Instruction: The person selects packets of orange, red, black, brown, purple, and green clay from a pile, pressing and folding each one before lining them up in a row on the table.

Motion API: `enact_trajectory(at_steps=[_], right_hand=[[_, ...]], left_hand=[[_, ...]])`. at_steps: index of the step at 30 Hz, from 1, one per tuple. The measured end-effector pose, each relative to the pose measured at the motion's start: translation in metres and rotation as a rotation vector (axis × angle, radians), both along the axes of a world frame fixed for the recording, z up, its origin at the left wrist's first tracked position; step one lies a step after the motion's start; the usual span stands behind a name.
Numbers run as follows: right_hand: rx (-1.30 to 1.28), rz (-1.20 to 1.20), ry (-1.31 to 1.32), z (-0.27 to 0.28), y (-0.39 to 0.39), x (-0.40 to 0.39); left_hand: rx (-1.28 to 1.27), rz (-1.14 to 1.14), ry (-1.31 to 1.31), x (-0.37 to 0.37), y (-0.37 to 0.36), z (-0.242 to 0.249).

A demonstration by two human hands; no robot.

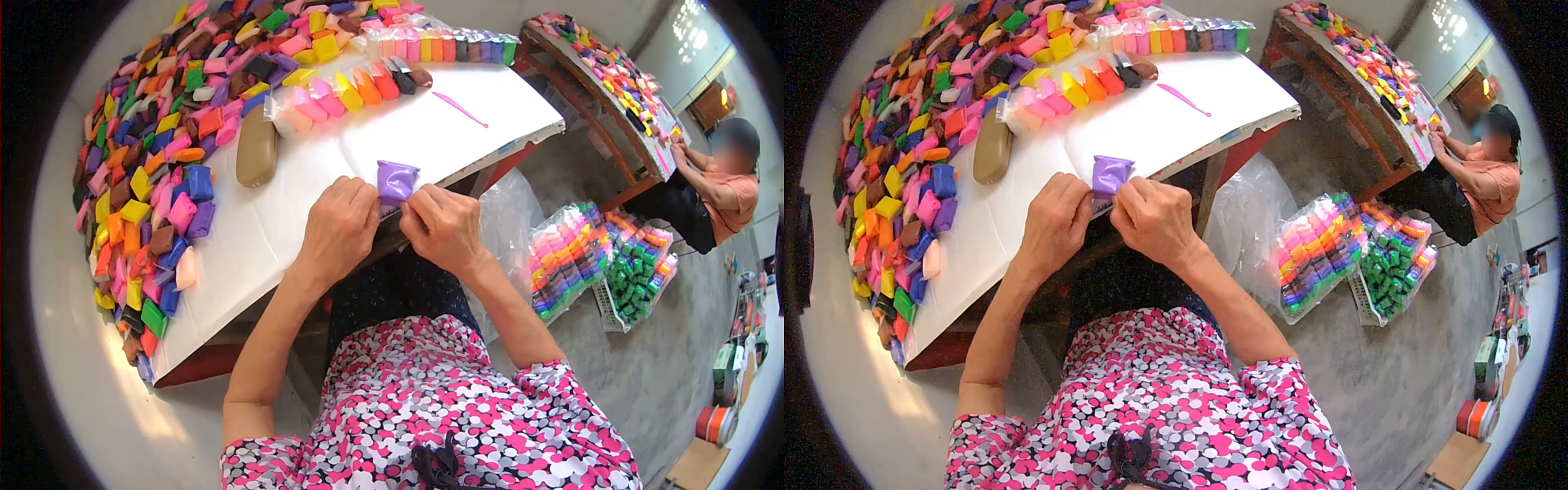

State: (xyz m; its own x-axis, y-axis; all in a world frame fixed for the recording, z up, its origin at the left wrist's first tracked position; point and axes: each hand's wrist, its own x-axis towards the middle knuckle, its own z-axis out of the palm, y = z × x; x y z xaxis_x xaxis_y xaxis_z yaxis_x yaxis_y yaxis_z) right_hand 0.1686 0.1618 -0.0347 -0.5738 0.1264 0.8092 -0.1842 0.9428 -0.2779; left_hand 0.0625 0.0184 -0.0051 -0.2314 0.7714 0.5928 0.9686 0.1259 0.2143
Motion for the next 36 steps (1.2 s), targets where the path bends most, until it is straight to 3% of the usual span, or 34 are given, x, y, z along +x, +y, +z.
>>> enact_trajectory(at_steps=[10, 13, 16, 20, 23, 32, 36], right_hand=[[-0.033, -0.019, -0.029, -0.013, -0.001, 0.009], [-0.381, 0.097, -0.213, -0.010, -0.004, 0.024], [-0.922, 0.214, -0.379, -0.009, -0.005, 0.027], [-1.324, 0.419, -0.413, 0.022, -0.012, 0.030], [-1.347, 0.480, -0.280, 0.017, -0.013, 0.026], [-1.342, 0.491, -0.264, 0.019, -0.011, 0.031], [-1.392, 0.462, -0.131, 0.032, -0.010, 0.028]], left_hand=[[0.033, -0.044, 0.107, 0.003, 0.000, -0.001], [0.037, -0.061, 0.203, 0.004, -0.003, 0.002], [0.120, -0.071, 0.265, 0.010, -0.001, -0.001], [0.171, -0.101, 0.294, 0.020, 0.001, 0.000], [0.193, -0.111, 0.297, 0.022, 0.002, 0.001], [0.189, -0.141, 0.290, 0.027, -0.002, 0.001], [0.199, -0.169, 0.356, 0.026, -0.001, 0.005]])
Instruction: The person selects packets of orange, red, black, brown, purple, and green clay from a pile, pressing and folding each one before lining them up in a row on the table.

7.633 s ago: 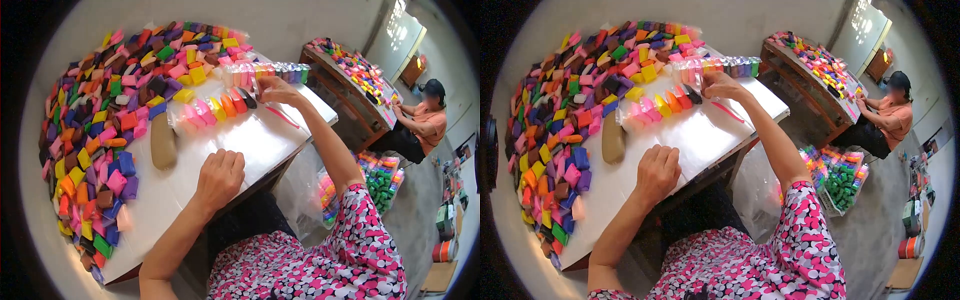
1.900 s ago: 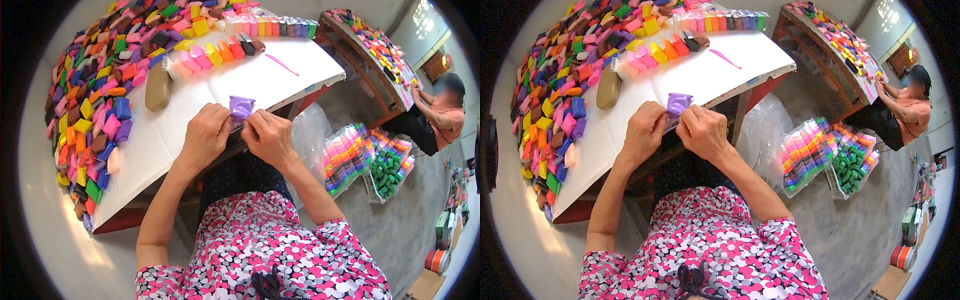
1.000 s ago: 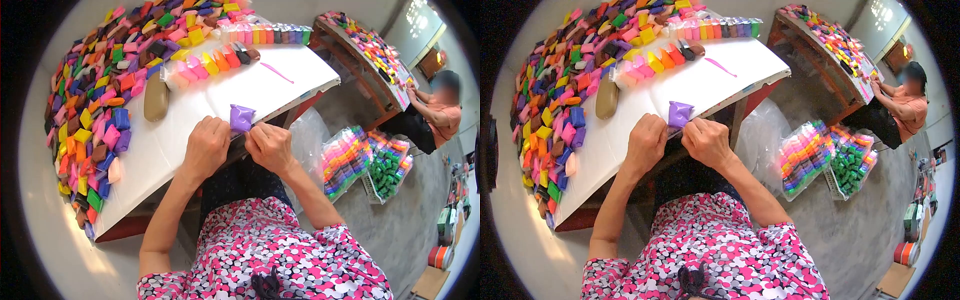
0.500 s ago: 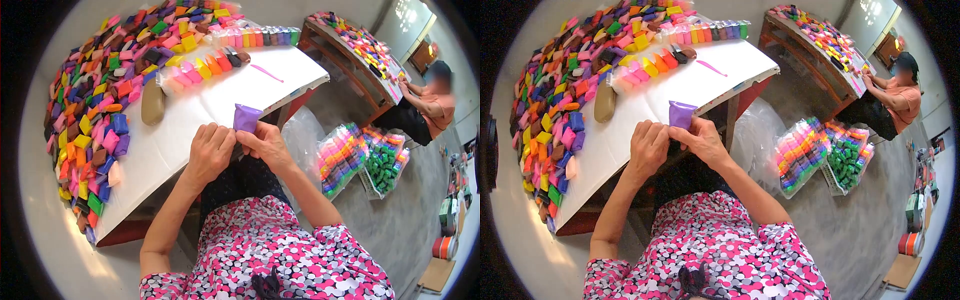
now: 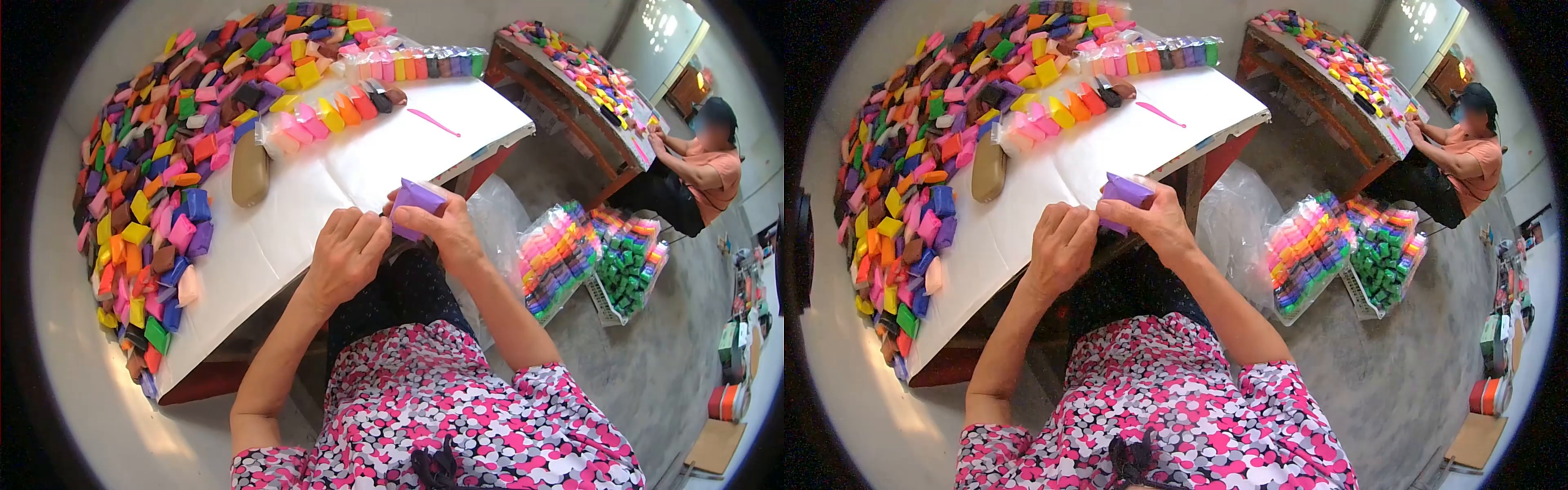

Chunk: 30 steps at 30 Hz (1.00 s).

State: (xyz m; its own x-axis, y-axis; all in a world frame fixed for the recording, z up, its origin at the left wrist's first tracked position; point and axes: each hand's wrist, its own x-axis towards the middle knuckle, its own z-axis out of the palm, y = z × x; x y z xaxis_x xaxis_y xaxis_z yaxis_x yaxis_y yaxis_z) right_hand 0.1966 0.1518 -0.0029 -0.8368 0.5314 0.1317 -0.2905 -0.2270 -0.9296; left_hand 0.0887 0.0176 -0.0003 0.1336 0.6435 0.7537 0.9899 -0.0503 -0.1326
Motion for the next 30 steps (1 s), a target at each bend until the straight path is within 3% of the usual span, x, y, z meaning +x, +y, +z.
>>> enact_trajectory(at_steps=[11, 17, 20, 24, 27, 30], right_hand=[[-0.199, 0.065, 0.074, -0.007, 0.010, -0.010], [-0.035, -0.114, -0.015, -0.003, 0.015, -0.011], [0.519, -0.466, -0.064, -0.013, 0.020, -0.006], [1.160, -0.522, -0.054, -0.017, 0.016, 0.005], [1.440, -0.535, 0.004, -0.017, 0.016, -0.002], [1.543, -0.561, 0.042, -0.027, 0.021, -0.014]], left_hand=[[-0.029, -0.006, -0.015, 0.003, 0.001, 0.002], [0.014, 0.001, -0.196, 0.003, 0.008, 0.006], [0.019, 0.058, -0.248, -0.009, 0.013, 0.006], [-0.029, 0.108, -0.288, -0.022, 0.015, -0.002], [-0.088, 0.133, -0.300, -0.022, 0.018, -0.003], [-0.127, 0.158, -0.296, -0.023, 0.019, -0.006]])
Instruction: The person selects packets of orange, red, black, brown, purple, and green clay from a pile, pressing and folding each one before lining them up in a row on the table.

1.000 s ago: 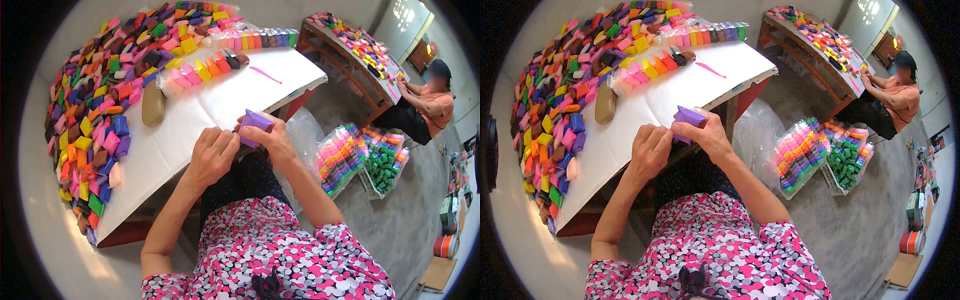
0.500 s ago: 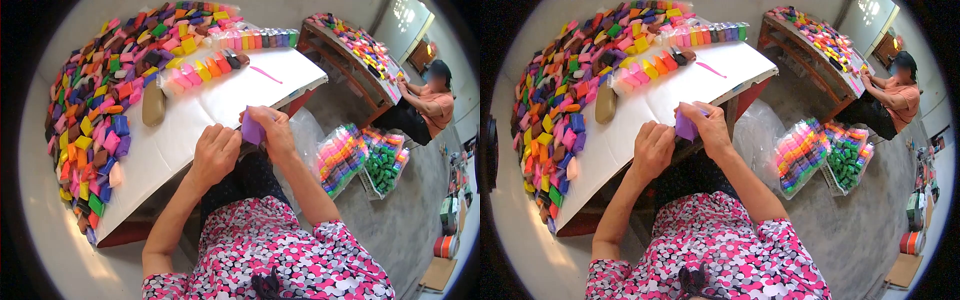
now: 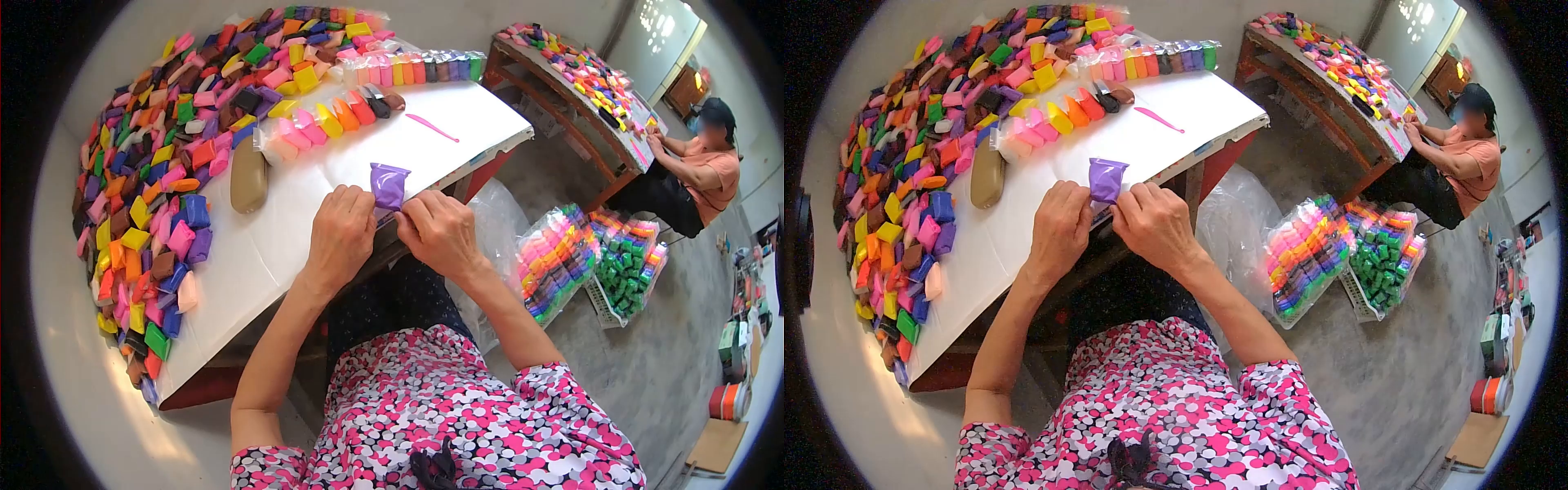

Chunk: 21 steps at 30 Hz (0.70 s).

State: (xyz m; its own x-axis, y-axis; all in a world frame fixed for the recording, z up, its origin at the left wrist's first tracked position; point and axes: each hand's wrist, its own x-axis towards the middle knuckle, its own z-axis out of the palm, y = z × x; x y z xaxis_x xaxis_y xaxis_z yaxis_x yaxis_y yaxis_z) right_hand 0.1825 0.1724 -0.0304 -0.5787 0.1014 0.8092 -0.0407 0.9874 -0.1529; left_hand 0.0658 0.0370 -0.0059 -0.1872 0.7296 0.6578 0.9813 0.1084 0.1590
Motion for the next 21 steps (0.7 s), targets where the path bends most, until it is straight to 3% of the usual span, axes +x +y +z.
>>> enact_trajectory(at_steps=[16, 19, 21], right_hand=[[-0.011, 0.030, 0.034, -0.004, -0.002, -0.007], [-0.207, 0.045, 0.012, -0.001, -0.005, -0.002], [-0.496, 0.046, -0.070, 0.013, -0.007, 0.006]], left_hand=[[-0.070, 0.025, 0.117, -0.002, 0.002, -0.002], [-0.091, 0.032, 0.206, 0.002, 0.000, 0.007], [-0.056, -0.001, 0.347, 0.001, 0.001, 0.016]])
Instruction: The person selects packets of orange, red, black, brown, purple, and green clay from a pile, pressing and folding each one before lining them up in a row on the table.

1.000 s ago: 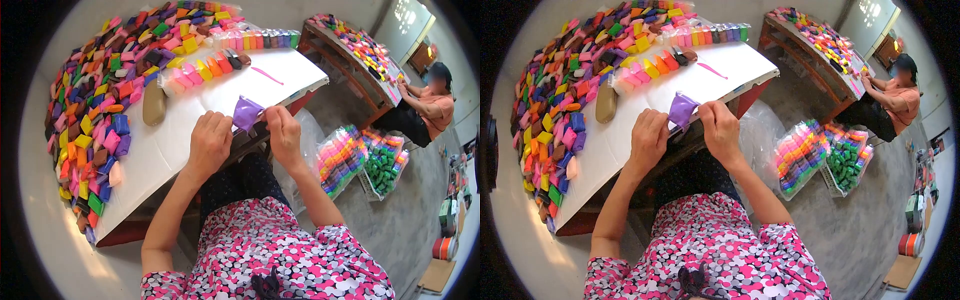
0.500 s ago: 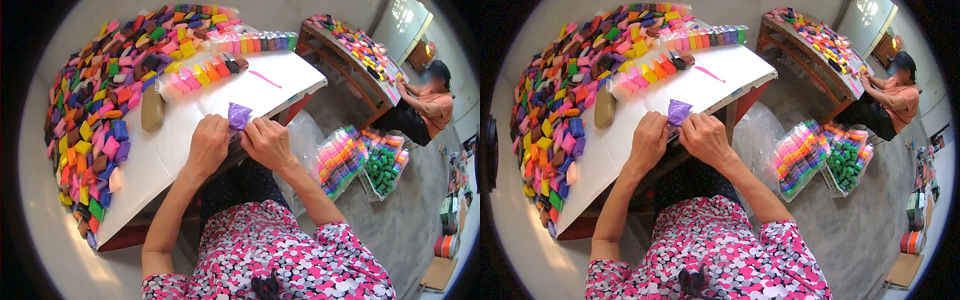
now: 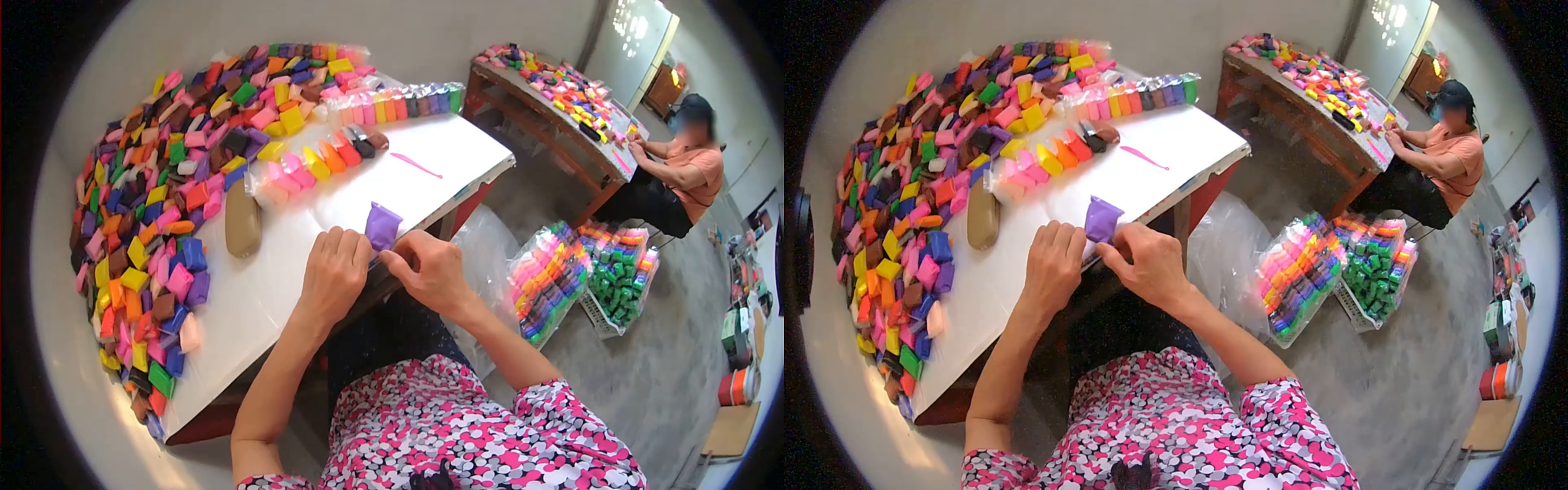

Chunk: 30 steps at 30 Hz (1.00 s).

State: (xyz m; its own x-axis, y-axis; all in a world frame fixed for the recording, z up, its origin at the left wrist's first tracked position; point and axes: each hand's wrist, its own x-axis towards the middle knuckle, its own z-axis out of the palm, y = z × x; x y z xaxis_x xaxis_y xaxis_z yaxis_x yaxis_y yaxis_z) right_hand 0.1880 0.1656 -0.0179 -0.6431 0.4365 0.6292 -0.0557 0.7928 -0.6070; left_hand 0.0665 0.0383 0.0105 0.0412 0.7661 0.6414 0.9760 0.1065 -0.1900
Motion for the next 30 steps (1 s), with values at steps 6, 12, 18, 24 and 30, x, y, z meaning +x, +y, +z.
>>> enact_trajectory(at_steps=[6, 12, 18, 24, 30], right_hand=[[-0.541, 0.100, -0.015, 0.020, 0.010, -0.005], [-0.854, 0.239, -0.189, 0.033, 0.019, -0.012], [-1.117, 0.457, -0.213, 0.031, 0.032, -0.018], [-0.913, 0.361, -0.177, 0.055, 0.045, -0.030], [-0.438, 0.239, -0.204, 0.076, 0.125, -0.070]], left_hand=[[-0.014, -0.111, 0.265, 0.001, 0.006, 0.016], [-0.032, -0.149, 0.390, -0.004, 0.008, 0.027], [0.021, -0.190, 0.437, -0.005, 0.011, 0.027], [0.104, -0.235, 0.319, -0.012, 0.012, 0.029], [0.072, -0.186, -0.058, -0.043, 0.017, 0.002]])
